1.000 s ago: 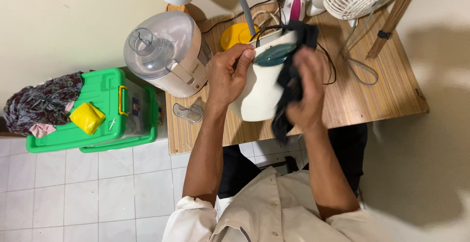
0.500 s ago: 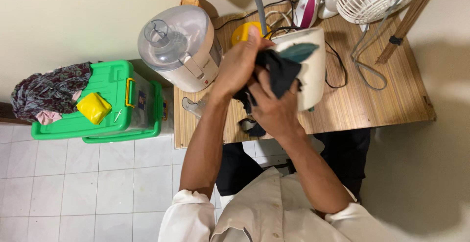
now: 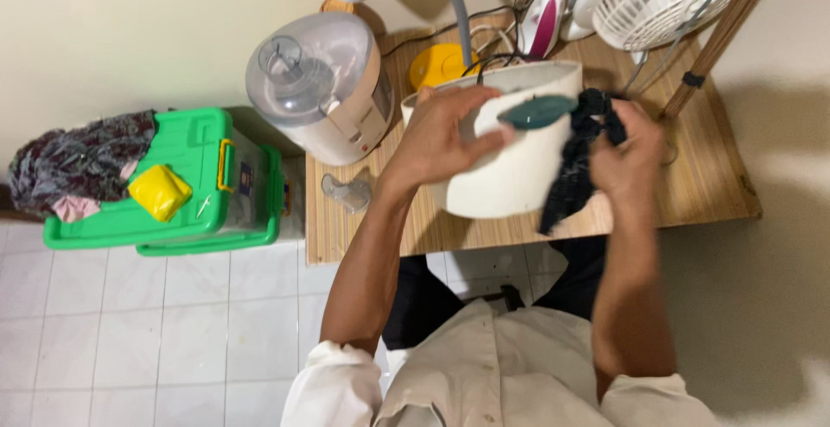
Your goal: The person services an electric kettle on a small table. They use a screwdriver to unscrew the yellow base plate, lift the base off the kettle body, wipe the body with a black cloth, unscrew the handle area, and handle the power cord.
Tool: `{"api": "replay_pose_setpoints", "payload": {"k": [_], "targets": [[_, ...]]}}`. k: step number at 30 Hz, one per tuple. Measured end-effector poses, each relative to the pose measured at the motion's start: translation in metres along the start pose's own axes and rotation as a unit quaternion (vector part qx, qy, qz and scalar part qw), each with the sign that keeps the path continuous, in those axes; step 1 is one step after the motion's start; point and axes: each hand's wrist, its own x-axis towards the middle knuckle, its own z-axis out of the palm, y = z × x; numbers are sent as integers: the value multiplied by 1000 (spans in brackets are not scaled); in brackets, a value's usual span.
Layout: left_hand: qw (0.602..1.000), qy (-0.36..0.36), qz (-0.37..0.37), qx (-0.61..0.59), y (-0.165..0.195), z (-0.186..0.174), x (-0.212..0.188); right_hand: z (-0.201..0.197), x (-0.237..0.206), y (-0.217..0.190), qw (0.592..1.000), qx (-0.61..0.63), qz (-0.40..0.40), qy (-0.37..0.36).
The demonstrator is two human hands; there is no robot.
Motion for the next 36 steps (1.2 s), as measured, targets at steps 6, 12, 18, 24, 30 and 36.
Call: {"api": "replay_pose_setpoints", "payload": {"k": [6,12,18,24,30,36], "targets": [[999,-23,-25,21,9,-1,-2,-39,34,-63,980,105,-158,-52],[998,-6,-52,-21,7,-1,0,-6,80,-143,876,-202,-223,-377],[993,-40,-107,11,1,0,-1,-18,108,-106,869,-143,-127,-456],[995,-31,-89,-23,3,-1,0,-27,92,-10,961,-35,-159,-224],[999,-32,-37,-8,4,-6,5,9,-8,8,982,56,-177,44],[1000,-22,19,12,-1,-1,9,40,-75,-26,898,-53,-421,-115]]}}
